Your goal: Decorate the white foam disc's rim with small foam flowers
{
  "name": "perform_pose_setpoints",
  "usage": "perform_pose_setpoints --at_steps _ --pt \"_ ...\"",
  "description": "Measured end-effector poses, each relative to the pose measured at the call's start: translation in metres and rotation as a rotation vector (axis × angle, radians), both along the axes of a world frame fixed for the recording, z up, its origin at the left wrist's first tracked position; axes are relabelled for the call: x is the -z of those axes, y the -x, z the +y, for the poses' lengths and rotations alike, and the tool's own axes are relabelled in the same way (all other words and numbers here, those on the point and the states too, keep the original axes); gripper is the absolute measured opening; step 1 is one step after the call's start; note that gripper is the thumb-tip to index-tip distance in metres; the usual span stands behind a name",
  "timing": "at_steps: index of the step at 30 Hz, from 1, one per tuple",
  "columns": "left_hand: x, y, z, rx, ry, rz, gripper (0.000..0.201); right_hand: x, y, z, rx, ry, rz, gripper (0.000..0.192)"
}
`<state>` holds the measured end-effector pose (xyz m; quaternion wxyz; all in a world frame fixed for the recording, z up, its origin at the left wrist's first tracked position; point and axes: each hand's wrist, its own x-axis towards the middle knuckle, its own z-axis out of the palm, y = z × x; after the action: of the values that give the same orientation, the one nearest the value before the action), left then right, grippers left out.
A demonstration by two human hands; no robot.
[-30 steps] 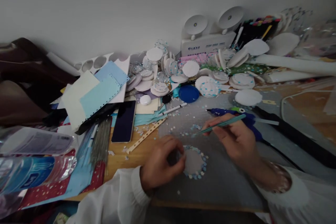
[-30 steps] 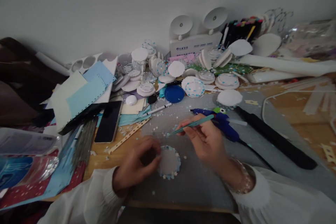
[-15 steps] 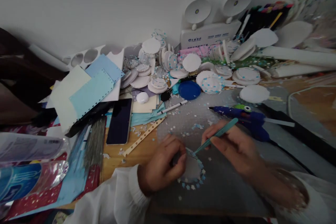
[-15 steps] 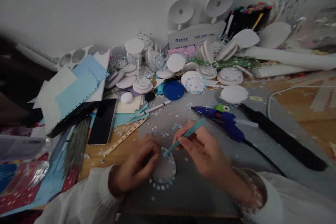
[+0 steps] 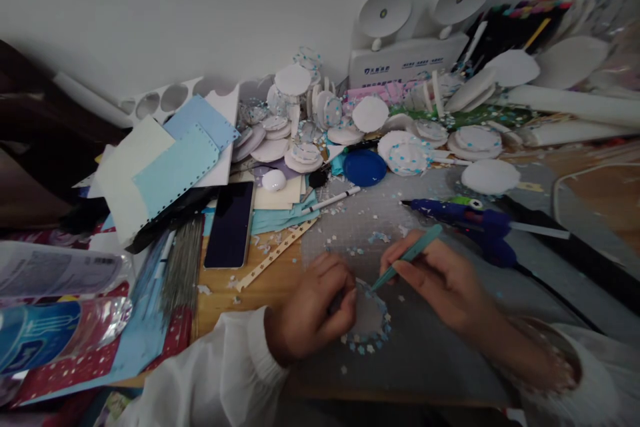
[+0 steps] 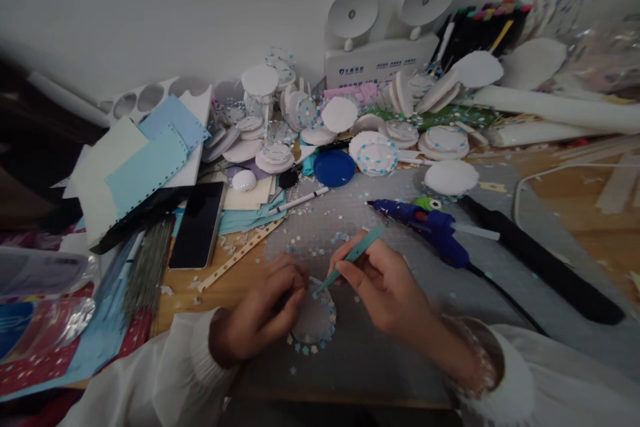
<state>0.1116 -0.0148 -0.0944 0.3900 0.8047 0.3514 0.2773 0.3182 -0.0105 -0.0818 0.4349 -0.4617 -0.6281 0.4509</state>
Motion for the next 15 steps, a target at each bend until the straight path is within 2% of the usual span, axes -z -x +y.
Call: perform_pose_setpoints --at_steps 15 --pt "-0.0006 0.001 -0.0003 -0.003 0.008 0.003 0.015 0.0025 -0.002 0.0015 0.032 0.005 0.035 0.015"
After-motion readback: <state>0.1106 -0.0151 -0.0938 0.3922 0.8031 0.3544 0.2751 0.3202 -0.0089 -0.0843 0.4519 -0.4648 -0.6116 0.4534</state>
